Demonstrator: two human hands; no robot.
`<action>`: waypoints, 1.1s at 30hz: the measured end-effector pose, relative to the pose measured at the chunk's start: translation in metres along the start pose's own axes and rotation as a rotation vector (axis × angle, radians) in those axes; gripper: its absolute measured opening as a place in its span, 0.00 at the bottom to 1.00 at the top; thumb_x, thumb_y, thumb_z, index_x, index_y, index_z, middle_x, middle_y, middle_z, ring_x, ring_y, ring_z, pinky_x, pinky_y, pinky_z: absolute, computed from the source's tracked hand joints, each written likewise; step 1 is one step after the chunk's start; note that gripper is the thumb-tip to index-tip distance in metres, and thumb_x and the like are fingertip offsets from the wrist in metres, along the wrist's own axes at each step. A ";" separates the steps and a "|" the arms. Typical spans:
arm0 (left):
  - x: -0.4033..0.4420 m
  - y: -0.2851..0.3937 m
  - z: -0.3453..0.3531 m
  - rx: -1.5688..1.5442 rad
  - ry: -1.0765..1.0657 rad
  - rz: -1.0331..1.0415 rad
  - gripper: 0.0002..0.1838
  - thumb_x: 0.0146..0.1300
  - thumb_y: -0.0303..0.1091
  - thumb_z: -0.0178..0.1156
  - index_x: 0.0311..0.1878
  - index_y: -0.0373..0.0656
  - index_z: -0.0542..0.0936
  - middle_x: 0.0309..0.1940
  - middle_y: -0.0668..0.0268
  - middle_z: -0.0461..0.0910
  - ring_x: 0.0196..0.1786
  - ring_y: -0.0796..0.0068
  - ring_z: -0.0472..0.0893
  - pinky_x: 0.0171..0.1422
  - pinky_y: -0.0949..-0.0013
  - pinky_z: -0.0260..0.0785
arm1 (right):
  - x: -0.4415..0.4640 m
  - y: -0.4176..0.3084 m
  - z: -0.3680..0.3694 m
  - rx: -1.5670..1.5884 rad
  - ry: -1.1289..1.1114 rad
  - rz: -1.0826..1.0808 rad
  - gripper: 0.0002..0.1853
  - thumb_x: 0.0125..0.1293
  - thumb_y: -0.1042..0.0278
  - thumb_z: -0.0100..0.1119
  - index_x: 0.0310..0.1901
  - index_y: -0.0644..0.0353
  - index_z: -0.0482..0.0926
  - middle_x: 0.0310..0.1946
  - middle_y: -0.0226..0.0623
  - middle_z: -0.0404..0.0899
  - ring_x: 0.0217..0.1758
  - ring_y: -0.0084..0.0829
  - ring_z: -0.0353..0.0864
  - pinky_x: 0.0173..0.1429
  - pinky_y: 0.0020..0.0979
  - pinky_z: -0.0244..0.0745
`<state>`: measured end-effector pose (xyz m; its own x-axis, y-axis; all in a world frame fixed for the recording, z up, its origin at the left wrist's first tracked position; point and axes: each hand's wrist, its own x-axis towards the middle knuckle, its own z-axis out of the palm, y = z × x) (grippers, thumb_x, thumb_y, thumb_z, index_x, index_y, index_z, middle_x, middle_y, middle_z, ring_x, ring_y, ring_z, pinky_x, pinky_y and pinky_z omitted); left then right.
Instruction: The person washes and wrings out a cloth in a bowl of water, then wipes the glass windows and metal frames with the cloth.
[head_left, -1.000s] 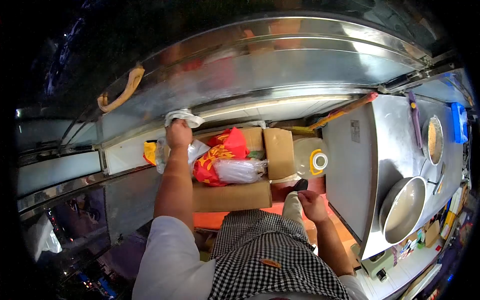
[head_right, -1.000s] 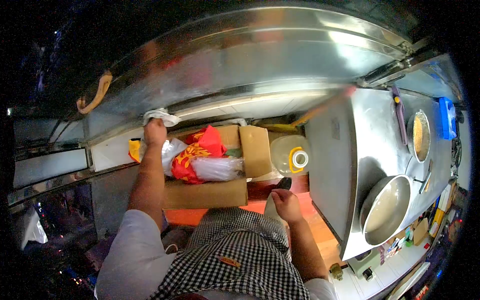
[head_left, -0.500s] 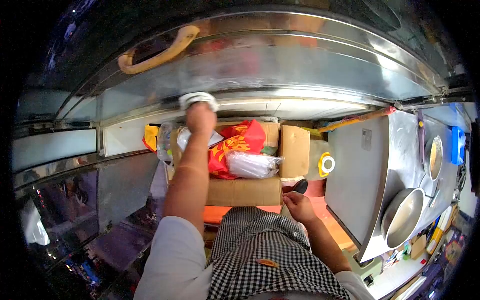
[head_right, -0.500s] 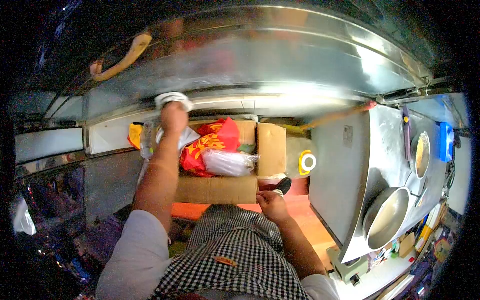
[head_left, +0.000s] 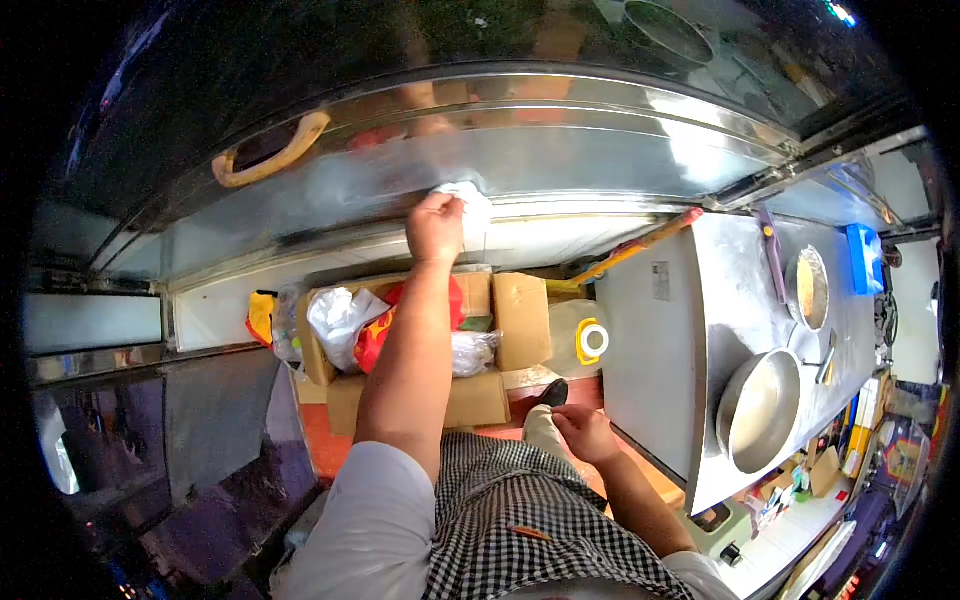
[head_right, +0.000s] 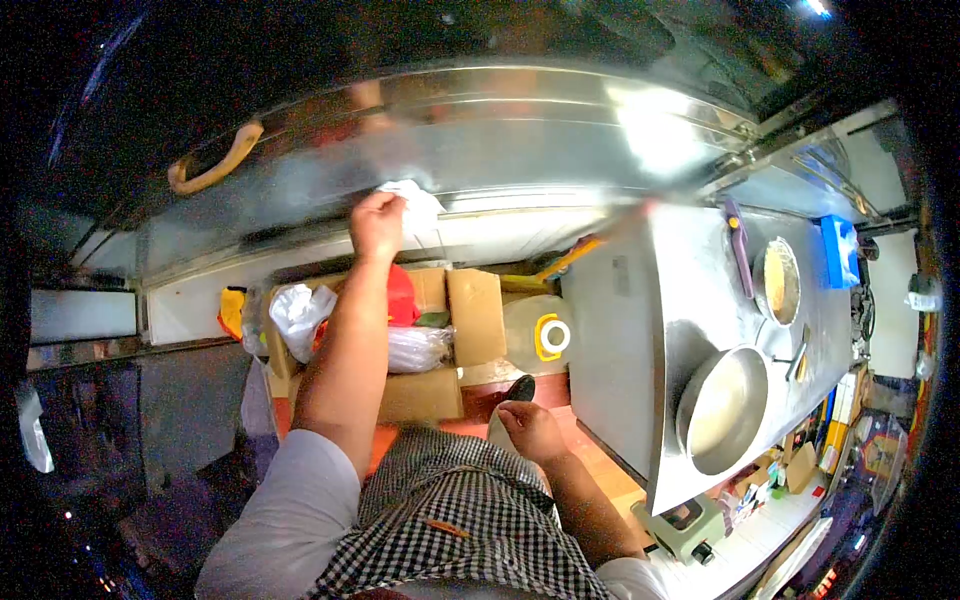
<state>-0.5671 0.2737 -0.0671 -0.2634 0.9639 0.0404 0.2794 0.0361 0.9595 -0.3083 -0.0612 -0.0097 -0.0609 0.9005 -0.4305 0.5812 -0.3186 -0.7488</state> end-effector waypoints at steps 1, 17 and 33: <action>-0.004 0.027 -0.002 -0.099 0.034 -0.022 0.11 0.63 0.33 0.69 0.41 0.33 0.85 0.36 0.61 0.88 0.36 0.77 0.84 0.44 0.72 0.75 | -0.005 0.009 -0.002 -0.017 0.006 -0.008 0.13 0.70 0.62 0.62 0.44 0.64 0.86 0.42 0.51 0.86 0.44 0.47 0.87 0.51 0.40 0.82; -0.006 0.092 0.030 -0.095 0.021 0.283 0.06 0.60 0.23 0.61 0.38 0.34 0.85 0.32 0.63 0.86 0.37 0.78 0.81 0.44 0.69 0.73 | -0.027 0.066 -0.007 0.092 0.135 0.038 0.13 0.69 0.63 0.63 0.44 0.65 0.86 0.41 0.52 0.86 0.43 0.48 0.87 0.48 0.39 0.82; -0.011 0.139 0.094 0.030 -0.120 0.217 0.08 0.57 0.25 0.61 0.36 0.35 0.87 0.30 0.57 0.88 0.31 0.74 0.84 0.40 0.66 0.75 | -0.025 0.069 -0.029 0.166 0.186 0.052 0.14 0.70 0.63 0.62 0.46 0.67 0.84 0.43 0.54 0.86 0.45 0.50 0.87 0.51 0.39 0.81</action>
<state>-0.4387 0.2924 0.0396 -0.0831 0.9744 0.2090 0.3451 -0.1686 0.9233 -0.2432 -0.0973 -0.0357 0.1252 0.9158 -0.3816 0.4376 -0.3962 -0.8072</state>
